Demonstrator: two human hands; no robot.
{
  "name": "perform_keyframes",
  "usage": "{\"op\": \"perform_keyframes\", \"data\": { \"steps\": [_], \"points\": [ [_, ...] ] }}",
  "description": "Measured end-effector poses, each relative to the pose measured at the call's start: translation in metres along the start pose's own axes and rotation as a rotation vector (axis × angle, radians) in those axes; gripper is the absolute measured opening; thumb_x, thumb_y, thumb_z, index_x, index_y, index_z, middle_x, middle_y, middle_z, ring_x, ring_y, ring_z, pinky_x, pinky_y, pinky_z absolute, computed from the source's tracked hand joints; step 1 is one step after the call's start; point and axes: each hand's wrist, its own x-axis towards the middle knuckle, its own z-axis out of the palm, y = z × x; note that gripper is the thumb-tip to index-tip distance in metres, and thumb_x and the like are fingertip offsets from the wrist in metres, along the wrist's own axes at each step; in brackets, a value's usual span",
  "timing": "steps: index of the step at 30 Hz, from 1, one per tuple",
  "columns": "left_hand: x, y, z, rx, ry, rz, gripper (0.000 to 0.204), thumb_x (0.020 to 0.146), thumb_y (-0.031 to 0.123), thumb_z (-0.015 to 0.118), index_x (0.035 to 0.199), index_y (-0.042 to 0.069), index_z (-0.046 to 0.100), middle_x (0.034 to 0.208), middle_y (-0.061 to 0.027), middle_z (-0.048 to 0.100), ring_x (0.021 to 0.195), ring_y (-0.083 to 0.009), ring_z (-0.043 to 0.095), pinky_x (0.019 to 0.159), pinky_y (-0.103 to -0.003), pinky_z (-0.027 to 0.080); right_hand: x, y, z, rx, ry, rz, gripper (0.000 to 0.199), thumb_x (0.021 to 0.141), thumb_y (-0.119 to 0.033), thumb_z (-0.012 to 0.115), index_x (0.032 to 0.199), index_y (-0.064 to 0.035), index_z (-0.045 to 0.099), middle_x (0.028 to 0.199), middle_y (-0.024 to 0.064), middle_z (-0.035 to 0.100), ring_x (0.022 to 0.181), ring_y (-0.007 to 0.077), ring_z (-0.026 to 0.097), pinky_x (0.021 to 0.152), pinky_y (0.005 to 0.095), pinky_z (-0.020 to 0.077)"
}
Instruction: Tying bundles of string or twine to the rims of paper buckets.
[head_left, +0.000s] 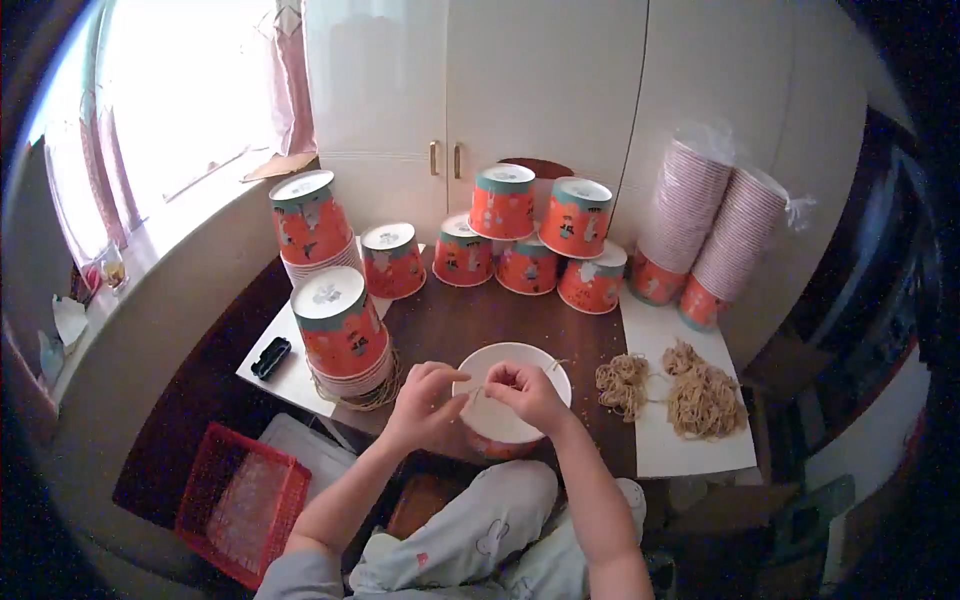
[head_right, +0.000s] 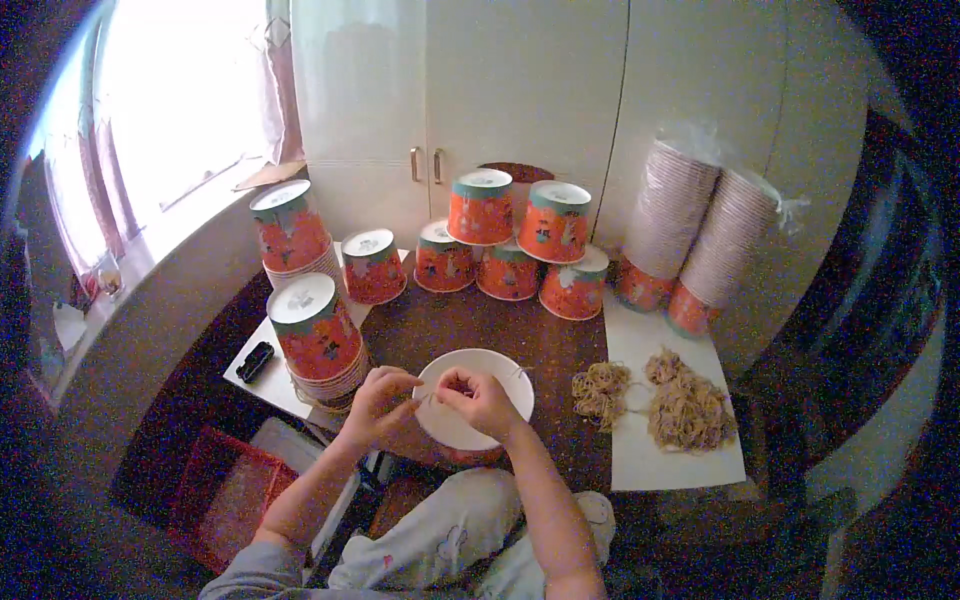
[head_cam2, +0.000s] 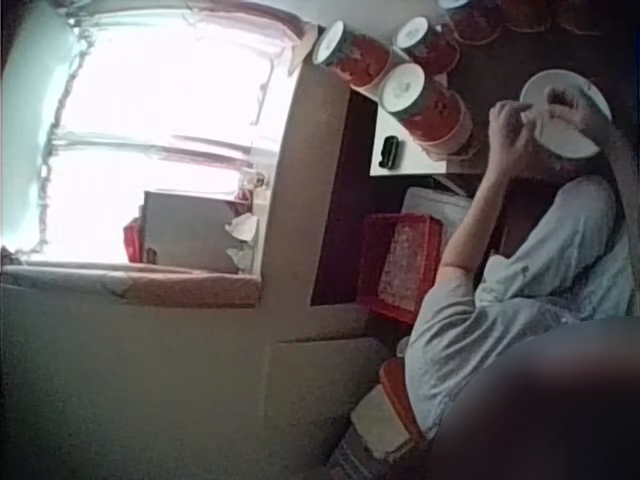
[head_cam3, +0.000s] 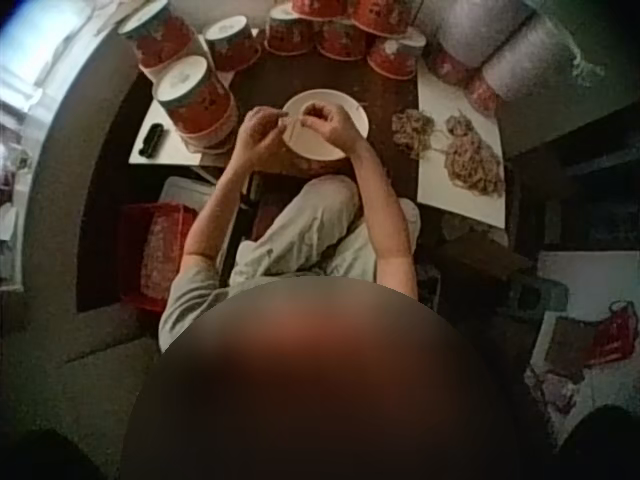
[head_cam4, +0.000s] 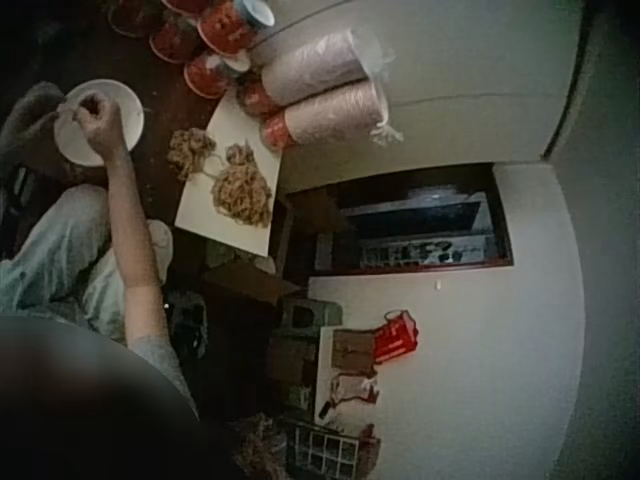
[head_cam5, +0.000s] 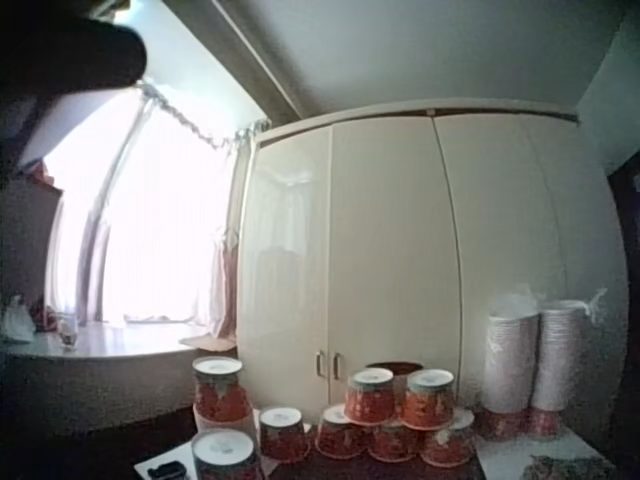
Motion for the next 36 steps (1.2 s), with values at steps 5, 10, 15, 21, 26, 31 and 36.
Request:
{"op": "perform_keyframes", "data": {
  "steps": [5, 10, 15, 21, 26, 31, 36],
  "points": [
    [0.014, 0.018, -0.002, 0.215, -0.045, 0.169, 0.017, 0.064, 0.011, 0.065, 0.080, 0.008, 0.060, 0.085, -0.0061, 0.054, 0.084, -0.0249, 0.049, 0.073, -0.034, 0.041, 0.000, -0.003, 0.001, 0.059, -0.019, -0.022, 0.004, 0.079, -0.009, 0.055, 0.080, -0.0048, 0.055, 0.073, -0.0028, 0.053, 0.069, 0.0052, 0.049, 0.063, 0.0198, 0.0412],
    [0.018, 0.020, -0.001, 0.296, -0.091, 0.185, 0.013, 0.064, 0.011, 0.065, 0.076, 0.009, 0.060, 0.083, -0.0065, 0.053, 0.081, -0.0253, 0.048, 0.074, -0.035, 0.041, 0.000, -0.009, 0.000, 0.088, -0.035, -0.017, 0.004, 0.079, -0.008, 0.055, 0.081, -0.0042, 0.055, 0.075, -0.0015, 0.053, 0.072, 0.0061, 0.050, 0.065, 0.0204, 0.0420],
    [0.020, 0.021, -0.004, 0.210, -0.151, 0.052, 0.011, 0.065, 0.013, 0.065, 0.074, 0.008, 0.061, 0.081, -0.0067, 0.054, 0.082, -0.0247, 0.049, 0.073, -0.033, 0.041, 0.001, -0.001, -0.001, 0.172, -0.010, -0.071, 0.012, 0.078, -0.001, 0.053, 0.090, -0.0041, 0.050, 0.082, 0.0008, 0.052, 0.076, 0.0066, 0.051, 0.069, 0.0202, 0.0429],
    [0.020, 0.021, -0.006, 0.145, -0.160, -0.019, 0.012, 0.067, 0.016, 0.064, 0.074, 0.007, 0.060, 0.080, -0.0077, 0.054, 0.081, -0.0241, 0.049, 0.071, -0.033, 0.041, 0.003, 0.004, 0.000, 0.101, 0.028, -0.140, 0.019, 0.077, -0.005, 0.056, 0.093, -0.0077, 0.046, 0.082, -0.0009, 0.048, 0.072, 0.0075, 0.048, 0.067, 0.0213, 0.0425],
    [0.020, 0.020, -0.008, 0.171, -0.191, -0.022, 0.012, 0.068, 0.016, 0.064, 0.073, 0.006, 0.059, 0.079, -0.0084, 0.054, 0.080, -0.0244, 0.049, 0.071, -0.033, 0.041, 0.004, 0.003, 0.004, 0.118, 0.073, -0.167, 0.019, 0.076, -0.003, 0.057, 0.090, -0.0076, 0.044, 0.081, 0.0001, 0.048, 0.073, 0.0079, 0.048, 0.067, 0.0216, 0.0424],
    [0.021, 0.017, -0.008, 0.171, -0.208, 0.002, 0.012, 0.068, 0.016, 0.063, 0.073, 0.006, 0.059, 0.080, -0.0087, 0.053, 0.080, -0.0247, 0.049, 0.071, -0.033, 0.041, 0.007, 0.004, 0.005, 0.140, 0.163, -0.252, 0.018, 0.077, 0.001, 0.053, 0.087, -0.0075, 0.040, 0.080, 0.0027, 0.050, 0.075, 0.0088, 0.050, 0.071, 0.0225, 0.0420],
    [0.016, 0.004, -0.007, 0.122, -0.232, -0.071, 0.011, 0.067, 0.017, 0.063, 0.072, 0.008, 0.060, 0.082, -0.0076, 0.054, 0.081, -0.0245, 0.049, 0.072, -0.033, 0.041, 0.009, -0.007, 0.004, 0.296, 0.347, -0.293, 0.019, 0.078, 0.005, 0.049, 0.085, -0.0081, 0.037, 0.079, 0.0048, 0.054, 0.075, 0.0089, 0.050, 0.072, 0.0223, 0.0405]
  ]
}}
